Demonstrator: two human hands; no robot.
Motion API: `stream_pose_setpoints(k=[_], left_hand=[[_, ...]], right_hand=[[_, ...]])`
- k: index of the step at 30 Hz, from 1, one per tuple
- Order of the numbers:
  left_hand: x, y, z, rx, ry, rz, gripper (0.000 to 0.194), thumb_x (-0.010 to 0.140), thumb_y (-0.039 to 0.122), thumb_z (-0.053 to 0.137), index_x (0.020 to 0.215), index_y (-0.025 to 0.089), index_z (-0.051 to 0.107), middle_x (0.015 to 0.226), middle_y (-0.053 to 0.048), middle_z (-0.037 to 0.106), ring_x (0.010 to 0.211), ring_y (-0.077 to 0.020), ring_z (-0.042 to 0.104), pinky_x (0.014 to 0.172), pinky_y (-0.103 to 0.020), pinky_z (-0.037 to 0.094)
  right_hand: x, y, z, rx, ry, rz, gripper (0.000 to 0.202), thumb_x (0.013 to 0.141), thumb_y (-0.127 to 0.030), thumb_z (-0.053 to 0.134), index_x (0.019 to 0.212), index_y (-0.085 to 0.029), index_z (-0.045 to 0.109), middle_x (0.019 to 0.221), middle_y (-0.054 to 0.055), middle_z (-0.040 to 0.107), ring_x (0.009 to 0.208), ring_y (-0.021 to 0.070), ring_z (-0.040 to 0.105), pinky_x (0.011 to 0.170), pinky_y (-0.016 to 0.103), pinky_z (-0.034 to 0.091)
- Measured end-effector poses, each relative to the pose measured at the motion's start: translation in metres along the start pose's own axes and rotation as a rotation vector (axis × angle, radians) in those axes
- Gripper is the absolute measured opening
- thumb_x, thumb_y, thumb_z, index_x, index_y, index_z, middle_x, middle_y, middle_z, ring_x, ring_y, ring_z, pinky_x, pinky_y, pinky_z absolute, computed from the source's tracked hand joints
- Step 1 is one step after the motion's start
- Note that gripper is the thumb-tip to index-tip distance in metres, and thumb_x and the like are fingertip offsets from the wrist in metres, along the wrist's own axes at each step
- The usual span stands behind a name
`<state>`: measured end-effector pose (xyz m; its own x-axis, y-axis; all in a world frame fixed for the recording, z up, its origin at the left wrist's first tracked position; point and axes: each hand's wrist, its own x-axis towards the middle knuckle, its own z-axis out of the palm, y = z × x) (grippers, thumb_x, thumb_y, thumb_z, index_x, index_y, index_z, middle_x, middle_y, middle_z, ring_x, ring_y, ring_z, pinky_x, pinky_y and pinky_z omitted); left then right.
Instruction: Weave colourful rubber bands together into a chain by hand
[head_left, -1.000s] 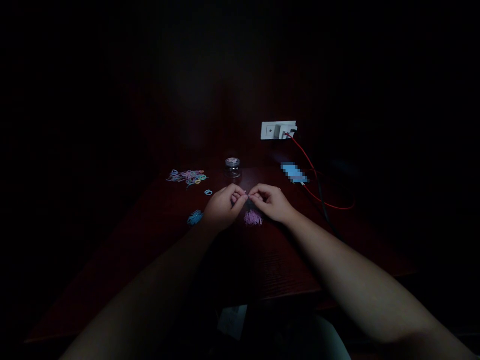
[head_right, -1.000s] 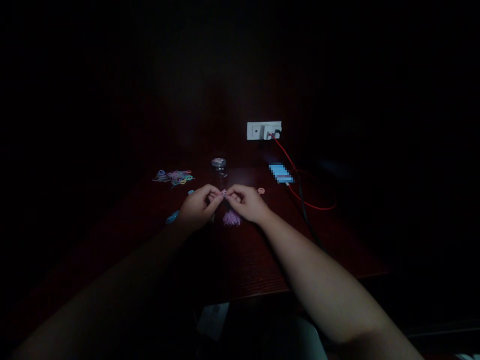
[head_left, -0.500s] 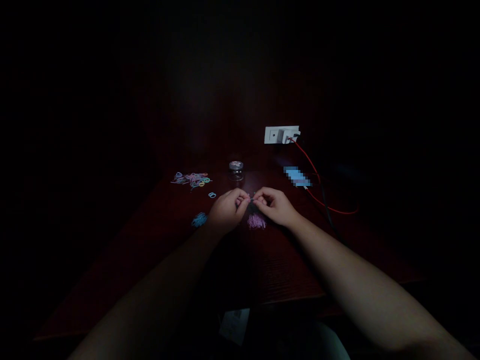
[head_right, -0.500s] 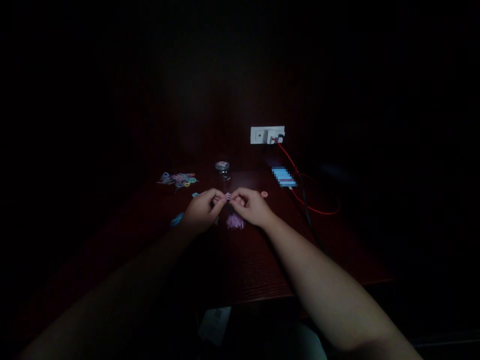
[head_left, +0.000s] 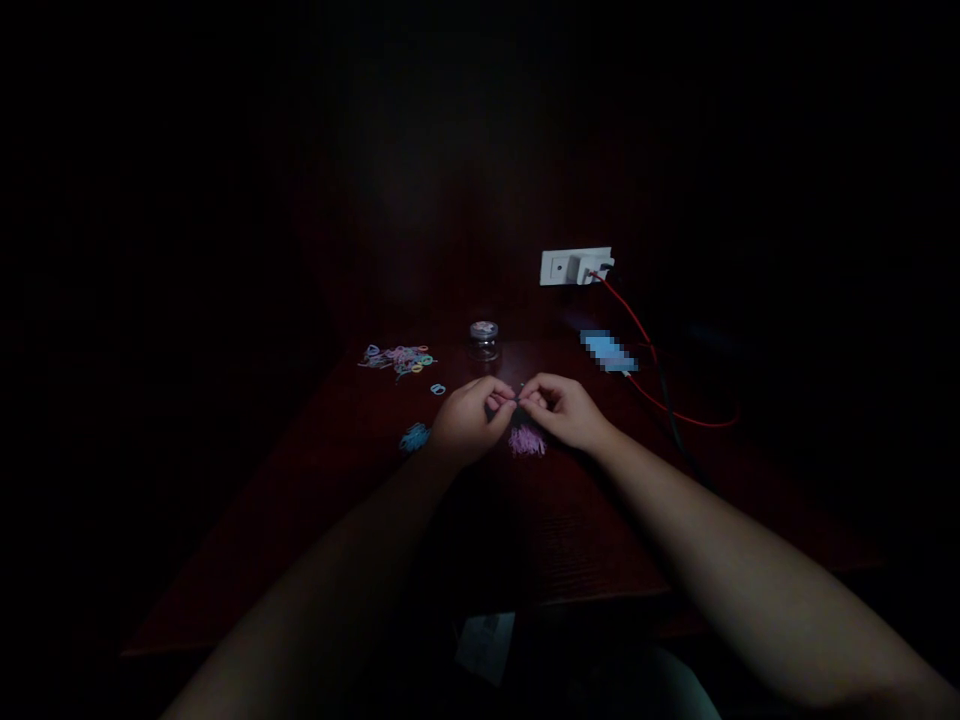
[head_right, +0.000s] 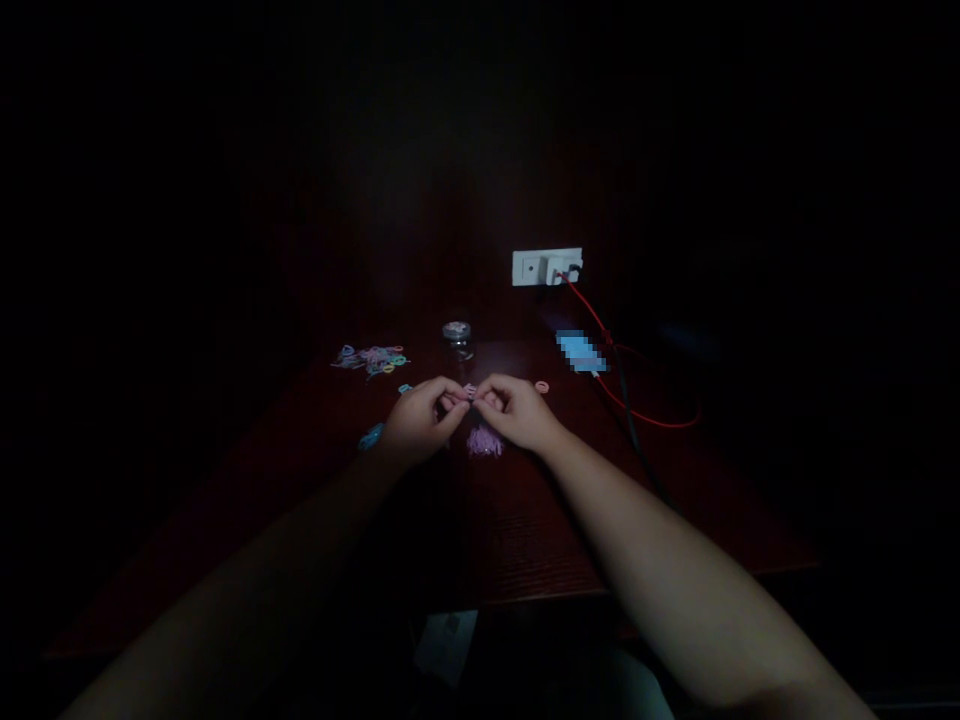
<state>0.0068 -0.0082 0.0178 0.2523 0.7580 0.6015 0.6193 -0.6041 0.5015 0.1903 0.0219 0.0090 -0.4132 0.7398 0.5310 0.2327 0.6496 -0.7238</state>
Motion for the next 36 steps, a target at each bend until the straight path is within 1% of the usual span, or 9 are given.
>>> stream_pose_setpoints(k=[3, 7, 10, 14, 17, 22, 29, 36], left_hand=[[0.001, -0.002, 0.001, -0.011, -0.001, -0.019, 0.009, 0.083, 0.023, 0.057, 0.089, 0.019, 0.062, 0.086, -0.003, 0.067, 0.075, -0.0148, 0.061, 0.071, -0.028, 0.050], [0.000, -0.003, 0.002, 0.007, -0.011, -0.011, 0.009, 0.084, 0.025, 0.057, 0.088, 0.021, 0.064, 0.083, -0.002, 0.068, 0.076, -0.0158, 0.062, 0.071, -0.029, 0.051], [0.000, -0.003, 0.002, 0.011, -0.003, -0.008, 0.009, 0.084, 0.025, 0.057, 0.087, 0.020, 0.064, 0.084, -0.002, 0.069, 0.076, -0.0155, 0.062, 0.072, -0.028, 0.051], [0.000, -0.004, 0.002, 0.013, 0.001, -0.014, 0.009, 0.083, 0.024, 0.058, 0.087, 0.019, 0.065, 0.084, -0.002, 0.069, 0.074, -0.0147, 0.062, 0.071, -0.027, 0.050], [0.000, -0.006, 0.003, 0.018, 0.007, -0.006, 0.010, 0.083, 0.023, 0.059, 0.088, 0.019, 0.066, 0.083, -0.002, 0.070, 0.073, -0.0141, 0.063, 0.070, -0.026, 0.050], [0.000, -0.009, 0.003, 0.042, 0.034, 0.011, 0.011, 0.084, 0.025, 0.059, 0.088, 0.020, 0.068, 0.085, -0.002, 0.071, 0.076, -0.0149, 0.063, 0.070, -0.025, 0.050], [0.001, -0.009, 0.001, 0.040, 0.039, 0.013, 0.012, 0.084, 0.025, 0.059, 0.088, 0.019, 0.068, 0.085, -0.002, 0.071, 0.075, -0.0141, 0.063, 0.072, -0.025, 0.050], [-0.001, -0.011, 0.003, 0.025, 0.057, 0.006, 0.010, 0.083, 0.023, 0.060, 0.088, 0.019, 0.068, 0.086, -0.002, 0.070, 0.072, -0.0129, 0.062, 0.071, -0.024, 0.051]], right_hand=[[0.000, -0.003, -0.001, -0.038, -0.022, 0.000, 0.018, 0.081, -0.033, 0.061, 0.079, -0.015, 0.062, 0.060, -0.002, 0.047, 0.054, 0.0101, 0.041, 0.050, 0.023, 0.034], [0.000, -0.002, -0.001, -0.070, -0.017, -0.012, 0.017, 0.080, -0.032, 0.062, 0.080, -0.015, 0.063, 0.059, -0.003, 0.047, 0.053, 0.0104, 0.040, 0.051, 0.023, 0.033], [0.000, -0.002, 0.000, -0.041, -0.020, -0.012, 0.017, 0.081, -0.033, 0.062, 0.080, -0.015, 0.062, 0.059, -0.003, 0.045, 0.054, 0.0102, 0.039, 0.051, 0.023, 0.033], [-0.001, -0.006, 0.000, -0.019, -0.035, 0.018, 0.022, 0.080, -0.038, 0.064, 0.081, -0.015, 0.061, 0.059, -0.003, 0.044, 0.055, 0.0100, 0.038, 0.050, 0.022, 0.032], [-0.001, -0.010, 0.000, -0.020, -0.046, 0.022, 0.024, 0.082, -0.039, 0.060, 0.079, -0.015, 0.060, 0.060, -0.003, 0.046, 0.055, 0.0102, 0.039, 0.052, 0.023, 0.033], [-0.001, -0.009, 0.000, -0.033, -0.043, 0.017, 0.023, 0.086, -0.036, 0.055, 0.078, -0.015, 0.059, 0.061, -0.002, 0.047, 0.056, 0.0104, 0.041, 0.054, 0.023, 0.034], [0.000, -0.008, -0.001, -0.104, -0.014, -0.031, 0.020, 0.086, -0.032, 0.054, 0.079, -0.014, 0.061, 0.063, -0.001, 0.049, 0.058, 0.0106, 0.043, 0.056, 0.023, 0.035], [0.000, -0.009, -0.002, -0.120, -0.008, -0.030, 0.019, 0.085, -0.030, 0.054, 0.080, -0.014, 0.062, 0.062, -0.001, 0.049, 0.056, 0.0101, 0.043, 0.055, 0.023, 0.035]])
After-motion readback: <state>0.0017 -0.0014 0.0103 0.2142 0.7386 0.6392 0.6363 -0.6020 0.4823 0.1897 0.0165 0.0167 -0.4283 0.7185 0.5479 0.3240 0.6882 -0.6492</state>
